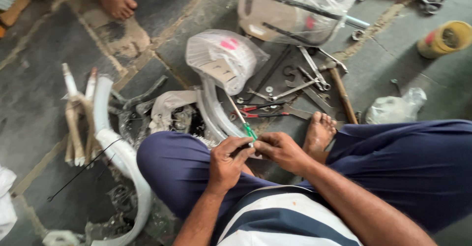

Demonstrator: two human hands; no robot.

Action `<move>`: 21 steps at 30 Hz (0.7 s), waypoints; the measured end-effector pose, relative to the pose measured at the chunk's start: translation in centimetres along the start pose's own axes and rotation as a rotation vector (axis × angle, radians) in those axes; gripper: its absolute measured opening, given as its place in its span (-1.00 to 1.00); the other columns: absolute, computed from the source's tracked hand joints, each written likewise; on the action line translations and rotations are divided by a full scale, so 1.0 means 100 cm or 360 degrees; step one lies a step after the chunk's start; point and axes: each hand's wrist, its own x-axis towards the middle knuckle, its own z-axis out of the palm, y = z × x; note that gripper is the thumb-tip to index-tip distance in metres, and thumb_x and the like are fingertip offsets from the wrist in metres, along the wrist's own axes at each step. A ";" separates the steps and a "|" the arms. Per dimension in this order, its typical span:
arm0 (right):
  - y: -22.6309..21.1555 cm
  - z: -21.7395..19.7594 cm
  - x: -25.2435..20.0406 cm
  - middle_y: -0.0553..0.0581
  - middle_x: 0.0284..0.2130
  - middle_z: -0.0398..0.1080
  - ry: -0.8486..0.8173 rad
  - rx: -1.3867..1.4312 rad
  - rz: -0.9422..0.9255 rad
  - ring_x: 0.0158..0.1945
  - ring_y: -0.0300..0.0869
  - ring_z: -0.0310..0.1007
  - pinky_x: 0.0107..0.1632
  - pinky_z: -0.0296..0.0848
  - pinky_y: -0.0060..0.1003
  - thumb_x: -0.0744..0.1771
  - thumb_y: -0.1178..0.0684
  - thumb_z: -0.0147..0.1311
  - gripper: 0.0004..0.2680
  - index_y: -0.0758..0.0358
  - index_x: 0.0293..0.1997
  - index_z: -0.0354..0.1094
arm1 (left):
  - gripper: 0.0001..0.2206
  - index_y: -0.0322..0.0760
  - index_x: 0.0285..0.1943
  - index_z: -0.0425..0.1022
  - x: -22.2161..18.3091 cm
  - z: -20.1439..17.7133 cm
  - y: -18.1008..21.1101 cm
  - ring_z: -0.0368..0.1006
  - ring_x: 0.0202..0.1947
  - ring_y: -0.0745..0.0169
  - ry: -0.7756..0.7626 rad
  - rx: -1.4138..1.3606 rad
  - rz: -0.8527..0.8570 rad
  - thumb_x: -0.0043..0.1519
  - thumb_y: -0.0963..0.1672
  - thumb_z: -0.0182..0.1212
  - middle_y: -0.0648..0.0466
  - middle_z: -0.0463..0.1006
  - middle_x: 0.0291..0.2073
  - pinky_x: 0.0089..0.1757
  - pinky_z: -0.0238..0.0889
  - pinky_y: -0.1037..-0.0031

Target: The person sits on the floor and uses their hands to attach a wire and a metal bracket to a white plastic bicycle fender. They use a screwdriver to tighten a screw and pliers to secure the wire to the bracket.

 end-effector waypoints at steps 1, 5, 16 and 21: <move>-0.001 0.000 -0.001 0.03 -0.33 0.43 0.0009 -0.0010 -0.0115 -0.28 -0.31 0.36 -0.23 0.39 -0.40 0.37 -0.01 0.12 -0.79 0.37 -0.10 0.45 | -0.80 -0.35 -0.05 0.65 0.000 0.000 0.000 0.63 -0.25 0.26 0.0009 0.0017 0.0017 0.14 -0.22 0.41 0.02 0.67 -0.27 -0.20 0.47 0.50; -0.005 -0.003 -0.001 0.00 -0.30 0.42 0.0034 -0.0095 -0.0206 -0.25 -0.35 0.38 -0.19 0.43 -0.43 0.36 -0.02 0.09 -0.80 0.32 -0.04 0.39 | -0.80 -0.35 -0.05 0.65 0.000 0.003 -0.002 0.62 -0.26 0.26 0.0021 0.0004 -0.0028 0.14 -0.23 0.40 0.02 0.68 -0.25 -0.22 0.48 0.51; 0.008 -0.006 0.003 -0.03 -0.42 0.32 0.0003 -0.0008 -0.0070 -0.36 -0.32 0.25 -0.31 0.29 -0.38 0.42 -0.02 0.04 -0.80 0.36 -0.12 0.40 | -0.81 -0.35 -0.06 0.65 -0.001 0.006 -0.005 0.62 -0.26 0.25 0.0021 0.0032 0.0015 0.15 -0.23 0.40 0.00 0.66 -0.27 -0.21 0.47 0.48; 0.003 -0.006 0.005 -0.07 -0.24 0.44 0.0003 0.0358 -0.0173 -0.14 -0.36 0.42 -0.07 0.46 -0.41 0.30 0.12 0.11 -0.81 0.25 -0.01 0.34 | -0.80 -0.32 -0.05 0.66 0.000 0.005 -0.006 0.62 -0.25 0.24 0.0046 0.0033 0.0089 0.15 -0.24 0.41 0.00 0.66 -0.26 -0.22 0.46 0.46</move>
